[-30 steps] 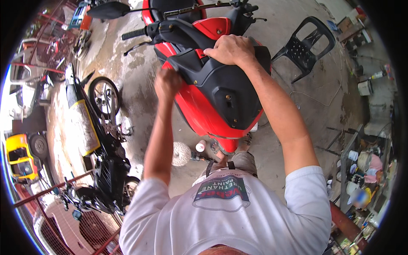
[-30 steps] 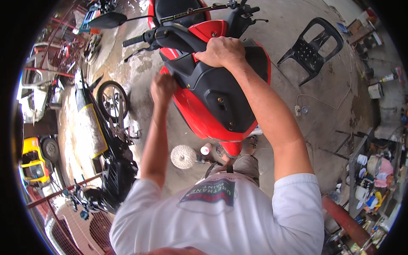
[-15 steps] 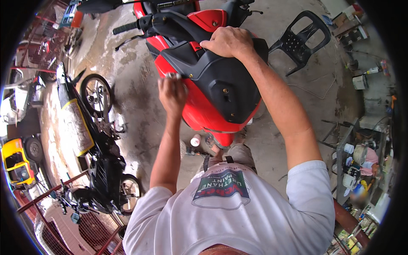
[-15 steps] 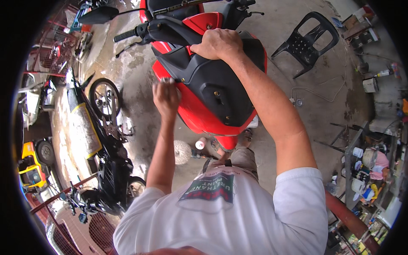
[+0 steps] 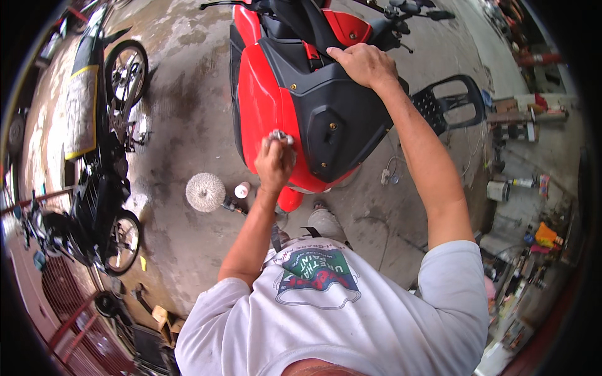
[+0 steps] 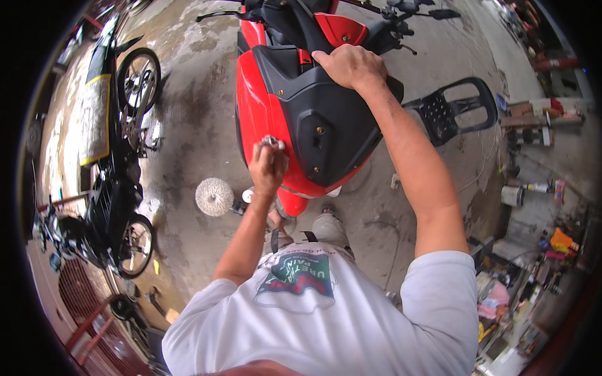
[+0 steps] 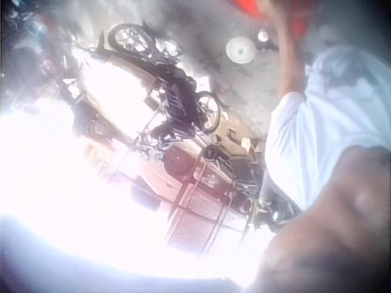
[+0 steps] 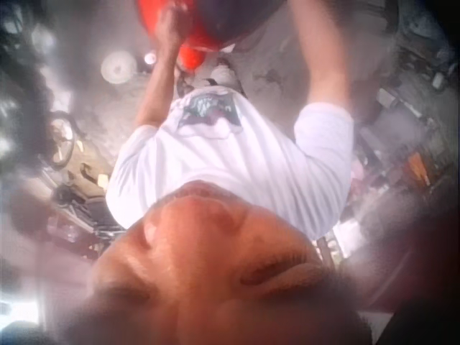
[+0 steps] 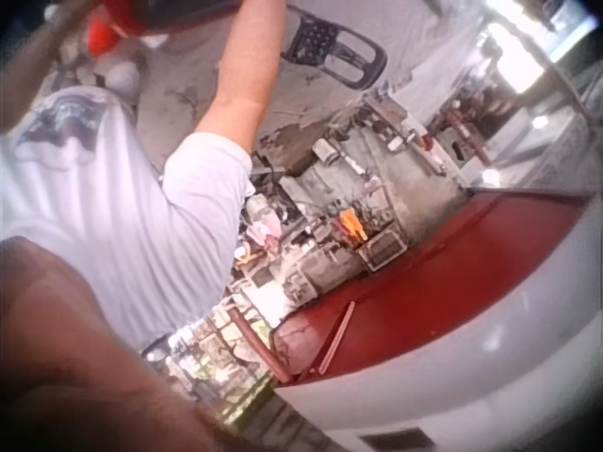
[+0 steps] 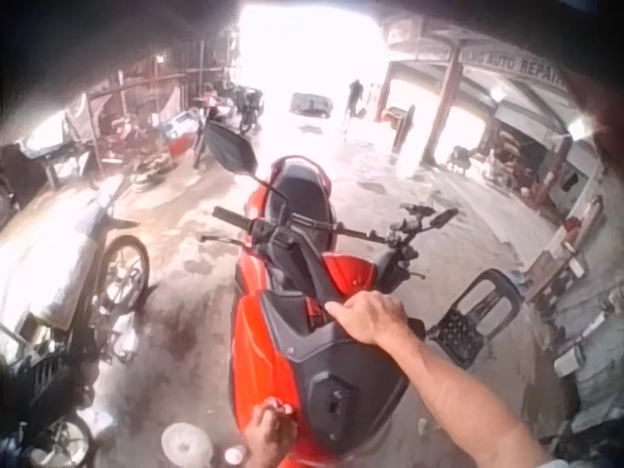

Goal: The person wipes the body panels of a red motorcycle with a white cloth, moving around the vehicle to clean the front fairing, side panels, and handlebar area. The person repeatedly wipes different sections of the motorcycle's exterior surfaces.

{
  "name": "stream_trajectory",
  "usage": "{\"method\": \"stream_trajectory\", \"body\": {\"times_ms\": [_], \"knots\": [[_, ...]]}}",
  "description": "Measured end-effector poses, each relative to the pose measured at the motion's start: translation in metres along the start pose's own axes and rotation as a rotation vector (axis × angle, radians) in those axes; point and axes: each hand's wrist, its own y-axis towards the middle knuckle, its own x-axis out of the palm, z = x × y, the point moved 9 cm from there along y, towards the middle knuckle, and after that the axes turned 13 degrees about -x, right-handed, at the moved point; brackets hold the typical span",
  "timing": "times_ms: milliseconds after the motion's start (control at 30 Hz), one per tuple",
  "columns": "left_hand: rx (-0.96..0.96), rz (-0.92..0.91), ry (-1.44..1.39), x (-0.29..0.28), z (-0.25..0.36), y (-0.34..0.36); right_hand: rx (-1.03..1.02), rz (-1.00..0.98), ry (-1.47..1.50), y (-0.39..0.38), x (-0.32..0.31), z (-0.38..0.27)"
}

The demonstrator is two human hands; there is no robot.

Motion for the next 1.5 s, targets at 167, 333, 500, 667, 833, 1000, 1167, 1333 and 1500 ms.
{"method": "stream_trajectory", "body": {"times_ms": [167, 333, 500, 667, 833, 1000, 1167, 1333, 1500], "knots": [[-0.075, 0.085, 0.161, 0.003, 0.035, 0.129, -0.224, -0.06, -0.03, 0.026, 0.015, -0.006], [0.043, 0.269, 0.103, 0.017, 0.019, -0.023, -0.208, -0.056, 0.033, 0.022, 0.004, -0.017], [-0.05, 0.267, 0.157, 0.019, 0.026, -0.017, -0.257, 0.017, 0.049, 0.017, -0.004, -0.022], [-0.034, 0.245, 0.192, 0.008, 0.048, 0.038, -0.331, 0.025, 0.061, 0.016, -0.003, -0.031], [-0.138, 0.277, 0.104, 0.039, 0.003, -0.113, -0.223, -0.041, 0.062, 0.004, -0.014, -0.02], [0.071, 0.308, 0.25, 0.0, 0.034, 0.036, -0.315, -0.031, 0.079, -0.001, -0.016, -0.044], [0.012, 0.297, 0.201, 0.022, 0.049, 0.029, -0.323, -0.039, 0.067, 0.002, -0.019, -0.021], [-0.183, 0.308, 0.171, 0.045, -0.009, -0.138, -0.296, -0.043, 0.081, -0.003, -0.02, -0.028], [-0.016, 0.36, 0.343, -0.006, 0.027, 0.047, -0.382, -0.055, 0.051, -0.002, -0.013, -0.053]]}}
